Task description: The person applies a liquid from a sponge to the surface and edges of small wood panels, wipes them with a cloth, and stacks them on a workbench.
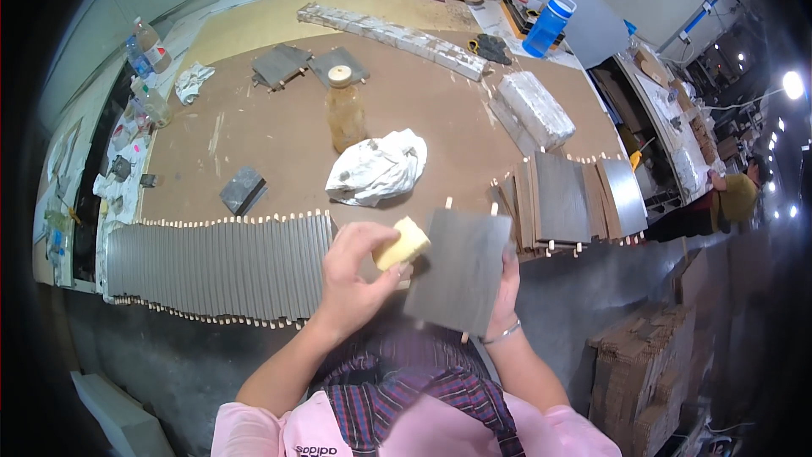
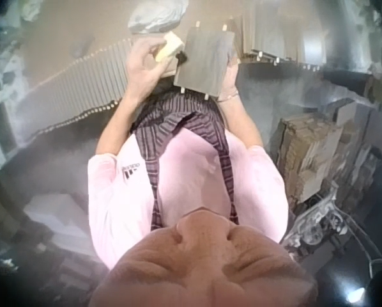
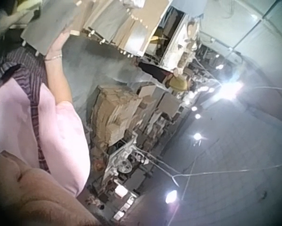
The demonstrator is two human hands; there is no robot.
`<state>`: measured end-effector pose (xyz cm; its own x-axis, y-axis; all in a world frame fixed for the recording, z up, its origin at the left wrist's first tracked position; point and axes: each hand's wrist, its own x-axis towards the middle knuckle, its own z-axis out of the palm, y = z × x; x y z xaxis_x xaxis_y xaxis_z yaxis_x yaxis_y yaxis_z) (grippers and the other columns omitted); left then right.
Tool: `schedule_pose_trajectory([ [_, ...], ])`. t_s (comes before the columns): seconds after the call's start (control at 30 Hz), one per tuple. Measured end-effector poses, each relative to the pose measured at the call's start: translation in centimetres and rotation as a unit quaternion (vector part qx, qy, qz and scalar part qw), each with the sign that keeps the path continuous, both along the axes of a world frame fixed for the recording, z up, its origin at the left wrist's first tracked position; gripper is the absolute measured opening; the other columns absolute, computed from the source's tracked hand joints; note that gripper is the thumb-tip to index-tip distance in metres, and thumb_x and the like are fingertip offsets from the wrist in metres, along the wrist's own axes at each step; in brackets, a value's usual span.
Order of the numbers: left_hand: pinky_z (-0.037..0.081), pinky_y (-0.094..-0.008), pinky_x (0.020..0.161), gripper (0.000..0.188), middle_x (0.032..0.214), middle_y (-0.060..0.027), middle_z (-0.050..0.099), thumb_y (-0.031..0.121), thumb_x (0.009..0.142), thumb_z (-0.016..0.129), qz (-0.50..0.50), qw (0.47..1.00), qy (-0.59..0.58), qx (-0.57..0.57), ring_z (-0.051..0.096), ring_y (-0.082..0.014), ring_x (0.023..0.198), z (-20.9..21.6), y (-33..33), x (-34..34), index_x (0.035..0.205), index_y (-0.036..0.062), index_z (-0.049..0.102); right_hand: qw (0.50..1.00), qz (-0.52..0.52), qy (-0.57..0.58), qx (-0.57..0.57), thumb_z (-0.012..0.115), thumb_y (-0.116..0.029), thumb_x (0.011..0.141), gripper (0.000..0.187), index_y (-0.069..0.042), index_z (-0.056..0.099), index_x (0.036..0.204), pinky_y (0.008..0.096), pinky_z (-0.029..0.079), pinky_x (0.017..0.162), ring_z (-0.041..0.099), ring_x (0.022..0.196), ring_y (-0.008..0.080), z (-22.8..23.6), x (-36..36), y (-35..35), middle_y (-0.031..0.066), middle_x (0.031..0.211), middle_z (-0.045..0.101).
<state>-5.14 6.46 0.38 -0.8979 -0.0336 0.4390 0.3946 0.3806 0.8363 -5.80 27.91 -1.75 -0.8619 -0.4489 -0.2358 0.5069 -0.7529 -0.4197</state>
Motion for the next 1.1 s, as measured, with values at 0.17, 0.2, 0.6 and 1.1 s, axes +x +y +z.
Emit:
schedule_pose_trajectory([
  [0.17,0.050,-0.0377,0.075,0.041,0.104,-0.0122,0.064,-0.001,0.063,0.078,-0.119,0.985,0.092,-0.086,0.061,-0.0288,0.088,0.7,1.4,1.4,0.102,0.0071,0.070,0.999,0.029,0.026,-0.017,0.032,-0.062,0.095,0.078,0.000,0.042,0.141,0.0492,0.047,0.101,0.057,0.119,0.0386,0.4,-3.4,-1.0,0.0269,0.130,0.055],
  [0.2,0.050,-0.0378,0.075,0.042,0.104,-0.0112,0.064,-0.001,0.062,0.078,-0.133,0.983,0.095,-0.080,0.061,-0.0291,0.087,0.9,2.0,1.6,0.102,0.0087,0.071,1.000,0.015,-0.005,-0.009,0.031,-0.064,0.094,0.080,0.001,0.043,0.139,0.0482,0.049,0.099,0.059,0.115,0.0386,0.4,-3.6,-1.3,0.0270,0.125,0.058],
  [0.6,0.051,-0.0388,0.073,0.036,0.101,-0.0117,0.064,-0.007,0.062,0.070,-0.086,0.977,0.077,-0.179,0.060,-0.0309,0.087,-0.7,-1.5,1.4,0.095,0.0093,0.071,1.000,-0.025,-0.008,-0.012,0.029,-0.062,0.094,0.078,0.001,0.045,0.137,0.0492,0.048,0.098,0.059,0.113,0.0391,-0.1,-4.1,-1.8,0.0276,0.123,0.058],
  [1.1,0.051,-0.0393,0.075,0.036,0.102,-0.0122,0.064,-0.007,0.063,0.069,-0.087,0.978,0.108,-0.157,0.060,-0.0317,0.089,1.3,-1.5,0.6,0.094,0.0098,0.071,0.998,-0.035,0.016,-0.059,0.040,-0.064,0.091,0.083,-0.001,0.038,0.145,0.0551,0.042,0.104,0.051,0.122,0.0462,0.6,-4.1,-1.3,0.0307,0.135,0.049],
])
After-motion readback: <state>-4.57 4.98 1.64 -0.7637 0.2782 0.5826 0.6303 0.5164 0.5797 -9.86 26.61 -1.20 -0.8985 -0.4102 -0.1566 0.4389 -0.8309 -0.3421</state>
